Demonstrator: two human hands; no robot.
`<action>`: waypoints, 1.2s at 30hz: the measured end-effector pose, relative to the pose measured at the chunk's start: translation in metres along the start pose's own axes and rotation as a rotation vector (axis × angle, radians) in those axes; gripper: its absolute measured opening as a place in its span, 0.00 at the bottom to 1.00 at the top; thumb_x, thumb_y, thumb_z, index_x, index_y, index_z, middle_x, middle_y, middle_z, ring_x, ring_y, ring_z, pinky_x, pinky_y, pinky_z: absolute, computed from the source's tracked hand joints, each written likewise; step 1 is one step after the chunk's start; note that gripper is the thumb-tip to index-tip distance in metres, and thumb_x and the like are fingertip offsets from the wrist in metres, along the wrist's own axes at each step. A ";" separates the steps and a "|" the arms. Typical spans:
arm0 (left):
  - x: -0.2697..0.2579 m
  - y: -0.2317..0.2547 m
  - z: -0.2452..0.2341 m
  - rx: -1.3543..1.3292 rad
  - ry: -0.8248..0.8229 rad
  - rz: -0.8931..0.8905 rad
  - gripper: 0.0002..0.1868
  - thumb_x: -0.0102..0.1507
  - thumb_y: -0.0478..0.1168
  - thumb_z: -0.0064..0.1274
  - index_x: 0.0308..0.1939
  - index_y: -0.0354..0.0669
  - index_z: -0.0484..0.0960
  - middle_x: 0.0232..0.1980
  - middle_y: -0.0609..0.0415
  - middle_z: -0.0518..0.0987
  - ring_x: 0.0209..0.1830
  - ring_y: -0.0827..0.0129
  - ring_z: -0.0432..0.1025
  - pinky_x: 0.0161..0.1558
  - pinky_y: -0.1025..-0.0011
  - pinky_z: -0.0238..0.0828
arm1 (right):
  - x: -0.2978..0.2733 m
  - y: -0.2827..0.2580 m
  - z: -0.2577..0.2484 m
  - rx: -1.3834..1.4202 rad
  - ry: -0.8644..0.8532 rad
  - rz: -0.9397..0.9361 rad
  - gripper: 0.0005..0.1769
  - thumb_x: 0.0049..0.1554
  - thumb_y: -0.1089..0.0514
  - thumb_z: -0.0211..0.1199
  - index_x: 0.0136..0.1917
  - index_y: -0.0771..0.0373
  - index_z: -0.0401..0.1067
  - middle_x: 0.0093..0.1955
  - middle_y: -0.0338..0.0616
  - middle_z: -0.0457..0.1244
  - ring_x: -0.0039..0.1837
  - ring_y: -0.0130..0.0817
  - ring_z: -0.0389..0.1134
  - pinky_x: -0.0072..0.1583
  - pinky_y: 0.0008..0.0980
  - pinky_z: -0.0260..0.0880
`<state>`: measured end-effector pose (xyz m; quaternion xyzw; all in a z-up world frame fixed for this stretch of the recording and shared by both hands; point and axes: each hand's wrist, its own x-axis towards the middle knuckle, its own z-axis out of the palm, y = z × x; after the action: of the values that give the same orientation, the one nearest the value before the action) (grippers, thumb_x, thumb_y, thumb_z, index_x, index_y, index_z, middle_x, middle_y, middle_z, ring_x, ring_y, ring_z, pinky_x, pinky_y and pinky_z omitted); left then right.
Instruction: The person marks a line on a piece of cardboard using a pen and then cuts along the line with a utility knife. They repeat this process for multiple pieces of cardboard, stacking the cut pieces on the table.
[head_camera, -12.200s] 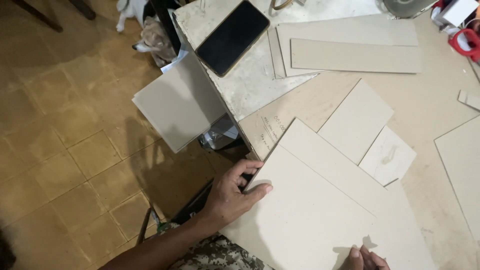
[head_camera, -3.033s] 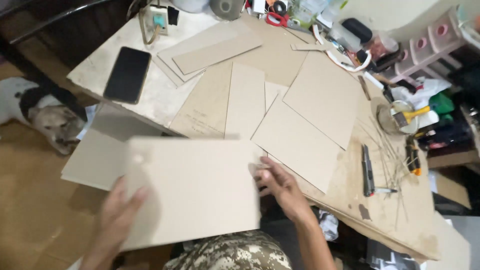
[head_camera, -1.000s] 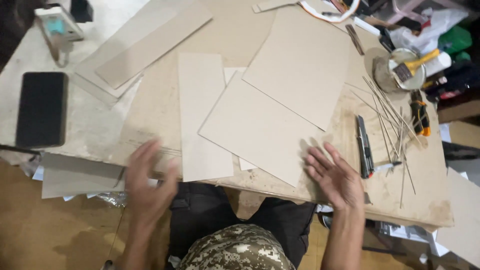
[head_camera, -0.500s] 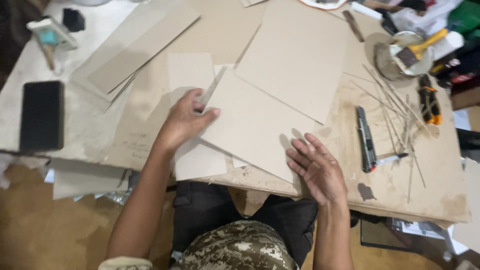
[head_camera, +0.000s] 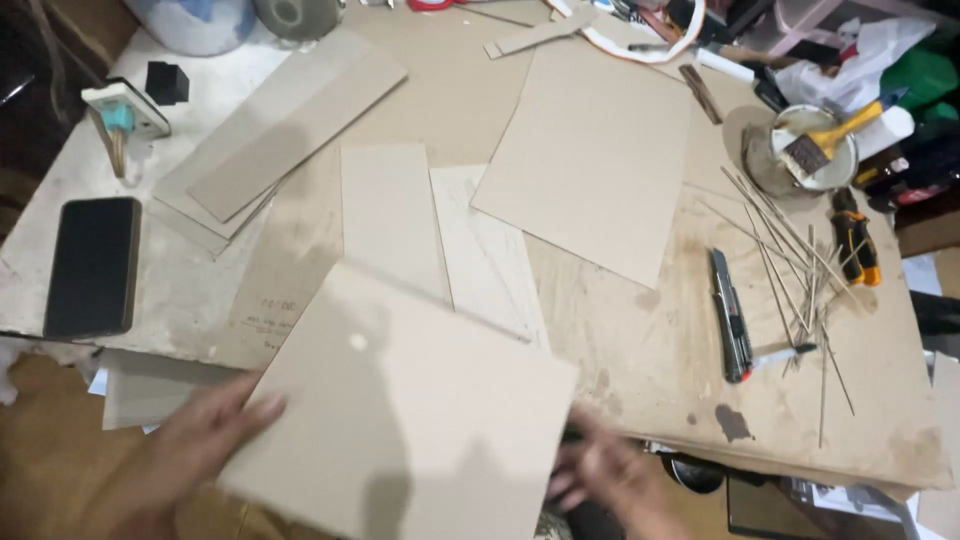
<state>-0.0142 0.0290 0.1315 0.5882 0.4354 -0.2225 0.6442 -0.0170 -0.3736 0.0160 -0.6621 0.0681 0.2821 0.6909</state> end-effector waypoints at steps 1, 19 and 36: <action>0.008 -0.017 -0.008 -0.004 0.002 0.004 0.27 0.67 0.32 0.45 0.70 0.39 0.82 0.67 0.43 0.86 0.62 0.53 0.78 0.63 0.56 0.70 | 0.004 0.007 0.013 -0.003 -0.004 -0.004 0.44 0.51 0.42 0.64 0.77 0.60 0.63 0.49 0.56 0.76 0.43 0.46 0.79 0.43 0.40 0.79; 0.139 0.084 0.122 0.641 -0.043 1.193 0.29 0.62 0.44 0.60 0.63 0.29 0.76 0.52 0.25 0.80 0.52 0.29 0.75 0.51 0.39 0.74 | 0.117 -0.117 -0.037 -0.236 0.637 -0.317 0.30 0.59 0.55 0.68 0.73 0.61 0.69 0.51 0.46 0.69 0.51 0.33 0.69 0.53 0.36 0.74; 0.270 0.186 0.216 0.396 -0.061 0.839 0.20 0.61 0.44 0.58 0.55 0.42 0.84 0.38 0.47 0.84 0.39 0.61 0.81 0.38 0.62 0.79 | 0.220 -0.155 -0.110 -0.030 0.675 -0.340 0.35 0.55 0.65 0.68 0.74 0.66 0.65 0.49 0.52 0.66 0.50 0.38 0.73 0.53 0.36 0.77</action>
<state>0.3396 -0.0772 -0.0009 0.8184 0.0897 -0.0391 0.5663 0.2706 -0.4075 0.0363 -0.7298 0.1770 -0.0695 0.6567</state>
